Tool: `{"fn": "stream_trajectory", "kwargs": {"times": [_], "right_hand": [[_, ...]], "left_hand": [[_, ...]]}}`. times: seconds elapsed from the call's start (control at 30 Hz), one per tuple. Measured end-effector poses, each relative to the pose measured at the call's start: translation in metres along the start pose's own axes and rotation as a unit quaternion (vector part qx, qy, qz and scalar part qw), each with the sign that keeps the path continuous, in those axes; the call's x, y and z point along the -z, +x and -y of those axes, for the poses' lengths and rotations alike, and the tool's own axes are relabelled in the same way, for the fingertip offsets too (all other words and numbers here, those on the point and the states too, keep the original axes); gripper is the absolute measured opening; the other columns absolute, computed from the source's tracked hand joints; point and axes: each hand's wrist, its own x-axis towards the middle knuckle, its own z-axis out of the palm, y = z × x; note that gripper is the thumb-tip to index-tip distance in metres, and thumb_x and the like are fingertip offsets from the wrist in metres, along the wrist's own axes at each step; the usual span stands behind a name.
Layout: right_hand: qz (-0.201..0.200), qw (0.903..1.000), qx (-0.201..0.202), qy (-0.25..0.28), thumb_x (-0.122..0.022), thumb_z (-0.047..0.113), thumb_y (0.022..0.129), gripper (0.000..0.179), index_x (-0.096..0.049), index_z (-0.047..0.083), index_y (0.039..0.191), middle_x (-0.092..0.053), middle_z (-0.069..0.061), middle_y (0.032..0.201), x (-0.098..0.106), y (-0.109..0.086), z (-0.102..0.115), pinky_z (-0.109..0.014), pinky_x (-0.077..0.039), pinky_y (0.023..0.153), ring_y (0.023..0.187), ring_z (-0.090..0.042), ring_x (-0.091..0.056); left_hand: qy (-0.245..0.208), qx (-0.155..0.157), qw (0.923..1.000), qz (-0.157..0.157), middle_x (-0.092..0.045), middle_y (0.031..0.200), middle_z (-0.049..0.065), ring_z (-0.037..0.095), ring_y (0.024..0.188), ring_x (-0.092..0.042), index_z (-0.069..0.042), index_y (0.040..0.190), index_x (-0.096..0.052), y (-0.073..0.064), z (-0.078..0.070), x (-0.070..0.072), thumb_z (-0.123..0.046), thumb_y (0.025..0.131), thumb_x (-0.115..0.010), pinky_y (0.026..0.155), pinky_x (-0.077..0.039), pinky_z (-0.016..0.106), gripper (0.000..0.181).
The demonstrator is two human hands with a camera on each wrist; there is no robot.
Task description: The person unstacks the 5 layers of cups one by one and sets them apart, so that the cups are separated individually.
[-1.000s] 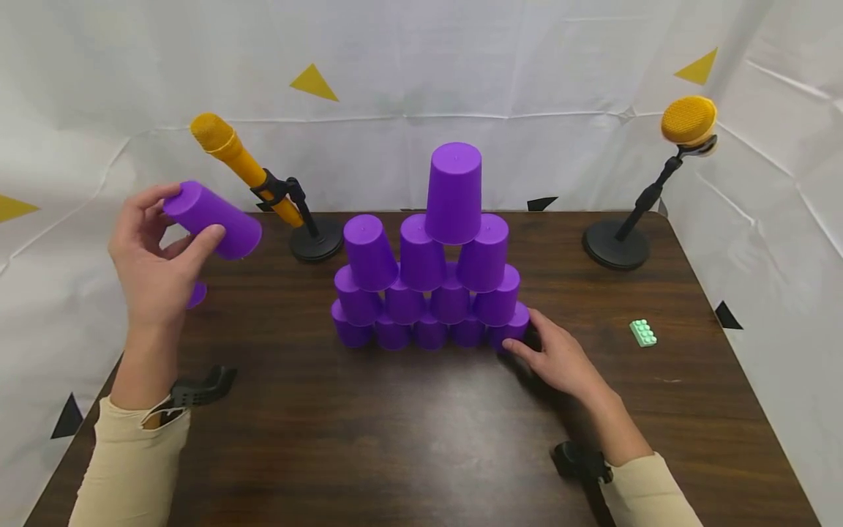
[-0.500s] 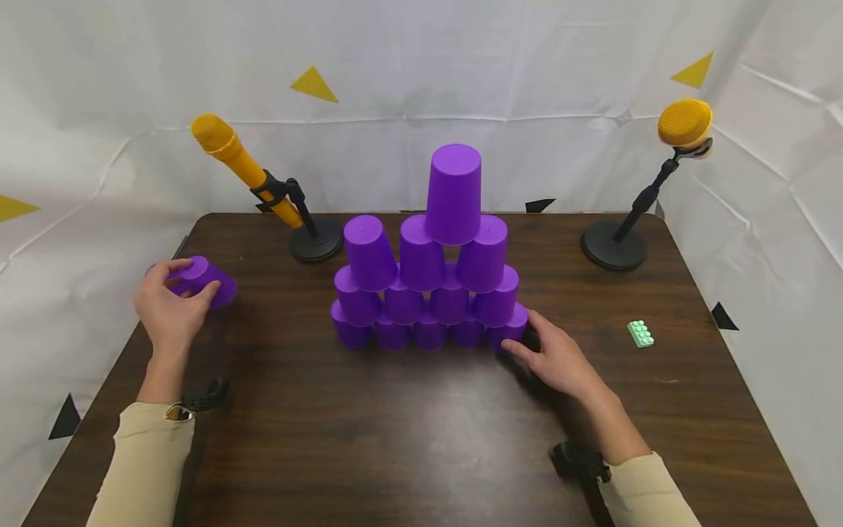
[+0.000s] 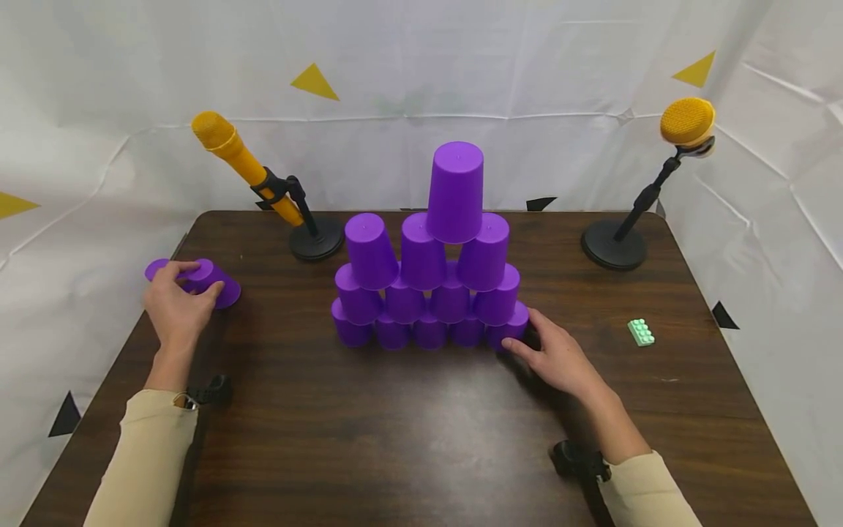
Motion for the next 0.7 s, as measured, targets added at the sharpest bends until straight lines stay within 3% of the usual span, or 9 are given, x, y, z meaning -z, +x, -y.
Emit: {"fn": "stream_trajectory", "kwargs": {"times": [0.7], "right_hand": [[0.004,1.0000,-0.004,0.003,-0.065,0.038,0.095,0.062,-0.043,0.004,0.141,-0.060,-0.021,0.128,0.0008,0.0004,-0.0006,-0.059,-0.044,0.094,0.119,-0.040,-0.055]], "left_hand": [[-0.001,0.006,0.9998,-0.018,-0.060,0.114,0.020,0.039,0.107,-0.056,-0.002,0.112,-0.068,-0.0029,0.0009,0.0025,-0.011,0.076,-0.083,0.094,-0.042,0.054,0.040]]}}
